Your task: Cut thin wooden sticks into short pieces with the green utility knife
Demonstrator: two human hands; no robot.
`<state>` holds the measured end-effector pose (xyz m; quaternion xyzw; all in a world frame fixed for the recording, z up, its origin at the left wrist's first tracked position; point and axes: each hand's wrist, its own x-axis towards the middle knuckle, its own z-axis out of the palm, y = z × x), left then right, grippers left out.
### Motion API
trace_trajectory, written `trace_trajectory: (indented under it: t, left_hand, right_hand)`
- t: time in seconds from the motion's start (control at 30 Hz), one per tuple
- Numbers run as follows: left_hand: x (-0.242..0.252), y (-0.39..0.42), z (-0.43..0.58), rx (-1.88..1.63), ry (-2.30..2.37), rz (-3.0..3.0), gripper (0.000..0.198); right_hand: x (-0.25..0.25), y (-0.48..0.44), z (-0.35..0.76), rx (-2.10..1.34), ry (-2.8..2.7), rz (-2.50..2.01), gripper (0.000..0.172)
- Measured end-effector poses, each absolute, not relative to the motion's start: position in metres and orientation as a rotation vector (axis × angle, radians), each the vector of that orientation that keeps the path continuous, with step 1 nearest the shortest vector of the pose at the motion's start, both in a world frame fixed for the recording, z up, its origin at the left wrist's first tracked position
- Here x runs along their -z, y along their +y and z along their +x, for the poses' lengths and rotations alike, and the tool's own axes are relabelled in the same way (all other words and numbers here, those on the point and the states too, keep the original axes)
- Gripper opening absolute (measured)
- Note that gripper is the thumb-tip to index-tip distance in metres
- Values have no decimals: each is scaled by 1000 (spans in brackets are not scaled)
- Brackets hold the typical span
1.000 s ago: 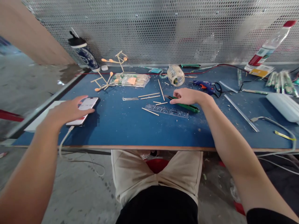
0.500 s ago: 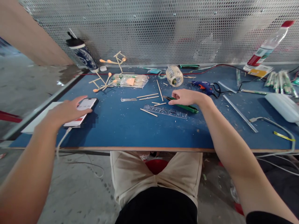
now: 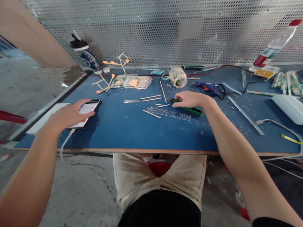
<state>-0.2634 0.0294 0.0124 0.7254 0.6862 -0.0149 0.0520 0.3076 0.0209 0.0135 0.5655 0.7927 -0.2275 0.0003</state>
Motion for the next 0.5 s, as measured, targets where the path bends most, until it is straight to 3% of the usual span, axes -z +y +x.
trace_trajectory:
  t: [0.5]
  left_hand:
    - [-34, 21, -229, 290, 2285, 2084, 93]
  right_hand:
    - [-13, 20, 307, 697, 2484, 1776, 59]
